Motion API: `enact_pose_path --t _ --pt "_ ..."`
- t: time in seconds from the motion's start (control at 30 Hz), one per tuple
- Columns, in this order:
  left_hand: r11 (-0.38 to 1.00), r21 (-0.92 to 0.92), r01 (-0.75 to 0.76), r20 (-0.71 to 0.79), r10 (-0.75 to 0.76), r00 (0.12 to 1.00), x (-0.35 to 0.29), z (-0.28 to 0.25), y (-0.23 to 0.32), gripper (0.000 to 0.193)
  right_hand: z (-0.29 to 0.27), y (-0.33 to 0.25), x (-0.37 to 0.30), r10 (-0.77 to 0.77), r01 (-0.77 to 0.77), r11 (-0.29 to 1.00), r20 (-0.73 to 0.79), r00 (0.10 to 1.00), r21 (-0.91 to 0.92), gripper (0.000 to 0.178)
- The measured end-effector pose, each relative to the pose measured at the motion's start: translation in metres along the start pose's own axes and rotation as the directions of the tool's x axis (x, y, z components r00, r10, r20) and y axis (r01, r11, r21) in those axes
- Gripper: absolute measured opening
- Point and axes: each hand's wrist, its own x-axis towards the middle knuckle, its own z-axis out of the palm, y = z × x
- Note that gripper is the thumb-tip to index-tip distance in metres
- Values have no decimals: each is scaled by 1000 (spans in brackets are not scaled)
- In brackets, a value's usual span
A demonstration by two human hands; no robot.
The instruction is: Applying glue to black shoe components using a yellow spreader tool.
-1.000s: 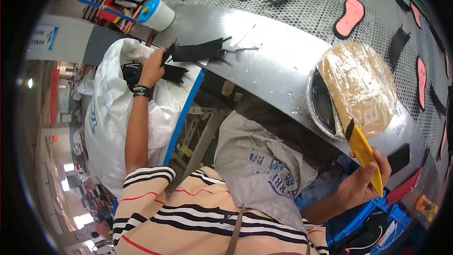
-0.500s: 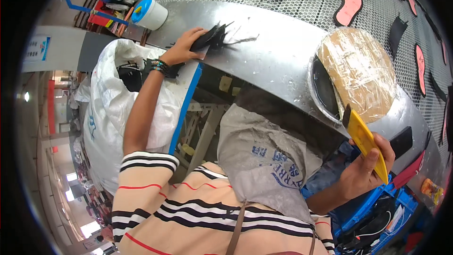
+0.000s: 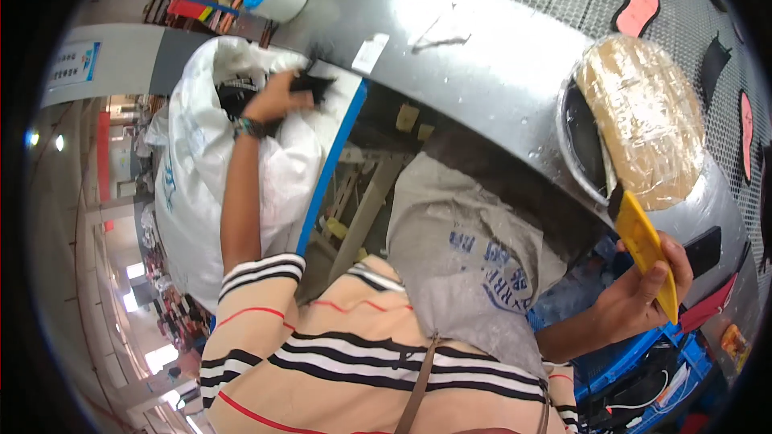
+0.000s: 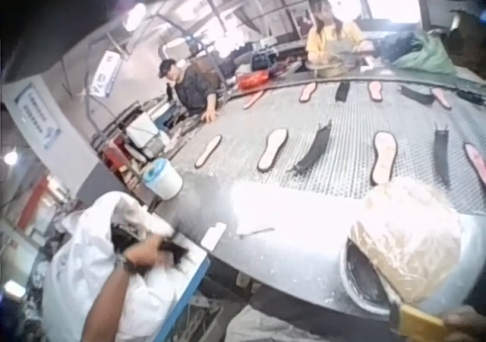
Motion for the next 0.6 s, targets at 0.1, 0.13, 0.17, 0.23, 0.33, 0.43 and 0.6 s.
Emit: enact_pose_path --t 0.1,0.13,0.17,0.23,0.33,0.43,0.6 --pt "977 213 12 -38 -4 999 -20 37 -27 114 17 2 1 12 -13 1000 55 998 23 29" --pt "966 258 -19 -35 29 999 -21 29 -21 102 18 -1 1 -10 10 1000 34 999 8 29" --pt "953 301 -40 -104 75 992 -20 24 -10 81 15 -3 2 4 -5 1000 42 999 24 28" --pt "987 147 -62 -170 87 982 -19 6 9 54 12 -8 1 28 -29 997 19 999 67 24" --pt "992 102 72 -444 -19 896 -20 15 11 50 4 -10 0 64 -67 995 50 997 75 20" --pt "982 -128 142 -652 -191 734 5 14 19 46 8 -5 2 119 -121 991 34 992 59 17" --pt "988 103 -118 -647 156 746 104 -7 85 43 11 -19 -1 70 -70 997 9 998 42 17"
